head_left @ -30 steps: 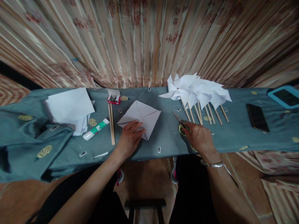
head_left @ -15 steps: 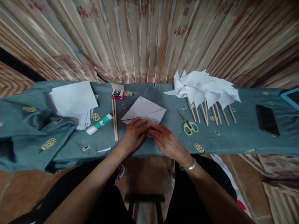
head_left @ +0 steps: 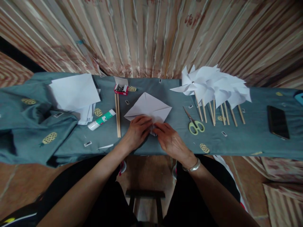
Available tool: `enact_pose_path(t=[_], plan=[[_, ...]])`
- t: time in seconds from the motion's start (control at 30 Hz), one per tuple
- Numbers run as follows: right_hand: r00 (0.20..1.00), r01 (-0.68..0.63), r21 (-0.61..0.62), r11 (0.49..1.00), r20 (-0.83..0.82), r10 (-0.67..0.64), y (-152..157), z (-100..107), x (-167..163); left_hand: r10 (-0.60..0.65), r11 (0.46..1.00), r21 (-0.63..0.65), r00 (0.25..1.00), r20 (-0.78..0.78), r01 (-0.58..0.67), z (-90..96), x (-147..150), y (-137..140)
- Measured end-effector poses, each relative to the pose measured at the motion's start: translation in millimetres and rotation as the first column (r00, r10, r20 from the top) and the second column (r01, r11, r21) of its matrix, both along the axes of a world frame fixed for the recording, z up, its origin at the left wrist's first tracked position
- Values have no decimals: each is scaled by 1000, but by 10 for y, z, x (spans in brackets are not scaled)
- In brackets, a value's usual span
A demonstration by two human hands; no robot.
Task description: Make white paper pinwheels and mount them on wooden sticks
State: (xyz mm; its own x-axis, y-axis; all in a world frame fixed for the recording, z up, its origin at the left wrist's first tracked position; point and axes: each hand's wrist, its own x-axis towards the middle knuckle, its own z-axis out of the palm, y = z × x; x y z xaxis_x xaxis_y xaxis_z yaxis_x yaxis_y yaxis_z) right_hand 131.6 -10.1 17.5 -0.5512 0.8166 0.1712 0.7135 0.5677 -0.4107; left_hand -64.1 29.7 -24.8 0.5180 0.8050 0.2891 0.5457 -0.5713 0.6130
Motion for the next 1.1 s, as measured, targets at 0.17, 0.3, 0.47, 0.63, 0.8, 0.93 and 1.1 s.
enact_pose_path(t=[0.17, 0.3, 0.47, 0.63, 0.8, 0.93, 1.1], plan=[[1000, -16, 6, 1000, 5, 16, -60, -18, 30, -15, 1000, 7, 1000, 7, 15, -1, -14, 5], [998, 0, -28, 1000, -58, -2, -104, -36, 46, -16, 1000, -6, 1000, 6, 16, 0, -14, 9], [991, 12, -47, 999, -133, -18, -153, -71, 66, 0, 1000, -3, 1000, 7, 0, -8, -11, 2], [973, 63, -65, 996, -217, -76, -161, -100, 88, -7, 1000, 14, 1000, 1, 7, -4, -13, -5], [987, 116, -11, 993, -106, -117, -107, -96, 20, -8, 1000, -4, 1000, 8, 8, 6, -10, -12], [994, 87, 14, 996, 67, -87, -79, -66, -49, -3, 1000, -10, 1000, 15, 4, 11, -7, -14], [996, 79, 42, 996, 35, -80, -147, -58, -59, -25, 1000, -2, 1000, 16, 25, 18, -15, -5]])
